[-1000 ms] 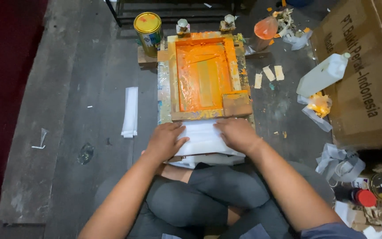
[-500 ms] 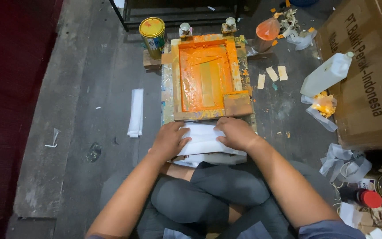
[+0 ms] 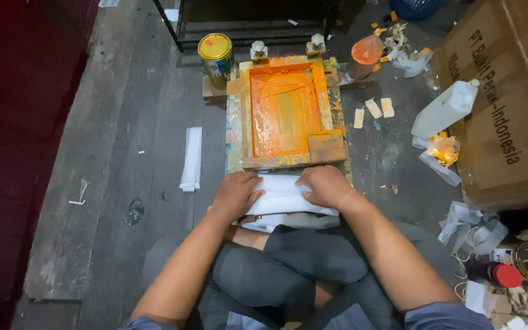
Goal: Performing manual screen printing on small strips of material using orange ink at a ground-level workstation.
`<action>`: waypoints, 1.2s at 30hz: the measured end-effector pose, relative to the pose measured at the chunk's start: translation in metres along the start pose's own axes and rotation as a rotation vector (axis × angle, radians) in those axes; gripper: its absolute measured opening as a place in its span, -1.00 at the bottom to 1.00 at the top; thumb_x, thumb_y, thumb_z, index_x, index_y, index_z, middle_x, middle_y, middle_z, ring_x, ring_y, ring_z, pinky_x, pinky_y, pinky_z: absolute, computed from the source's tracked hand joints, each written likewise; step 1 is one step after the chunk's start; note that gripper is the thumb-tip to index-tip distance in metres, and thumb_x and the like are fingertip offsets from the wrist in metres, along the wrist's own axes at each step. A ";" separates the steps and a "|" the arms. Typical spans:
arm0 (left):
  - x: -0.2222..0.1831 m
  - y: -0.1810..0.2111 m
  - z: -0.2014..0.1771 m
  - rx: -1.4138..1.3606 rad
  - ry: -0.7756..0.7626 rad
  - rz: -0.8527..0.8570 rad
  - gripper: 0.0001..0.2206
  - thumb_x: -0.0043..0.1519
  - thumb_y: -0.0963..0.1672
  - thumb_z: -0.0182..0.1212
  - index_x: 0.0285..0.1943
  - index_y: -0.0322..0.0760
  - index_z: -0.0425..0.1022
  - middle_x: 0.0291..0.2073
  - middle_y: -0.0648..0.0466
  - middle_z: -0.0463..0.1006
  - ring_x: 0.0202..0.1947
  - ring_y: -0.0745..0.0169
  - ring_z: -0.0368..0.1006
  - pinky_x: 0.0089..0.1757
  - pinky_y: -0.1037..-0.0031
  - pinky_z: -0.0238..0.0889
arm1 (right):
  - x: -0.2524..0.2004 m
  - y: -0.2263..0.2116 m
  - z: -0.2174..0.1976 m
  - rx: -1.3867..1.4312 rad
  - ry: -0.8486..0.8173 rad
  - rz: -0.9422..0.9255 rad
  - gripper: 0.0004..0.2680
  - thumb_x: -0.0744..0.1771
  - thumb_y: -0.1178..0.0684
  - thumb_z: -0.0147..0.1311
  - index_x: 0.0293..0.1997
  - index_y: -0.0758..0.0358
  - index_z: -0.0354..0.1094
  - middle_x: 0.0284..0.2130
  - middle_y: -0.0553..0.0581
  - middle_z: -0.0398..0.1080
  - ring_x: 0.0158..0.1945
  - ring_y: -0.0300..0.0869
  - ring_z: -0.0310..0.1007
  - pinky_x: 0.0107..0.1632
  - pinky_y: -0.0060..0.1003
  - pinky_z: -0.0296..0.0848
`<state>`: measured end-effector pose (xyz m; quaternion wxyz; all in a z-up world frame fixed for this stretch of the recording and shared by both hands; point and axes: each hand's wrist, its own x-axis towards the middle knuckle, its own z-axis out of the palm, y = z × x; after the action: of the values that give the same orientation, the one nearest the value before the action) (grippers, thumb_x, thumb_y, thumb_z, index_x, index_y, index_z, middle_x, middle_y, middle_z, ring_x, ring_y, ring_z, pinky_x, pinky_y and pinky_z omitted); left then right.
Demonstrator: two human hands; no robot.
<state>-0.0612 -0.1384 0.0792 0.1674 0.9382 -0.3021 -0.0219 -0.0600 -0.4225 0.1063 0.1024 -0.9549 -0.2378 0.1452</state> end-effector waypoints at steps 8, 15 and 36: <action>0.002 -0.002 -0.002 0.013 0.000 0.033 -0.68 0.34 0.02 0.14 0.14 -0.17 0.59 0.03 -0.01 0.62 0.08 0.00 0.52 0.10 0.19 0.25 | 0.006 0.012 0.014 -0.023 0.034 0.033 -0.77 0.23 -0.18 0.17 -0.09 -0.15 0.58 -0.16 -0.06 0.58 -0.02 -0.01 0.58 0.01 -0.11 0.52; 0.003 0.002 -0.008 0.056 -0.020 0.048 -0.70 0.34 0.00 0.13 0.11 -0.17 0.61 0.00 0.01 0.64 0.03 0.03 0.55 0.07 0.25 0.30 | 0.006 0.017 0.010 0.073 0.033 -0.021 -0.76 0.21 -0.13 0.18 -0.10 -0.04 0.60 -0.15 0.03 0.60 -0.02 0.06 0.58 0.02 -0.07 0.50; -0.005 -0.006 -0.009 0.013 0.013 0.021 -0.78 0.28 -0.19 0.11 0.02 -0.12 0.64 -0.06 0.11 0.68 0.00 0.11 0.60 0.07 0.38 0.40 | -0.023 0.003 0.033 0.124 0.285 -0.036 -0.83 0.28 -0.06 0.12 -0.14 -0.01 0.59 -0.12 -0.09 0.58 0.07 -0.13 0.50 0.16 -0.16 0.42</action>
<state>-0.0601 -0.1283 0.0850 0.1634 0.9363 -0.3108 -0.0119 -0.0888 -0.4317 0.0803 0.1964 -0.9534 -0.2283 0.0209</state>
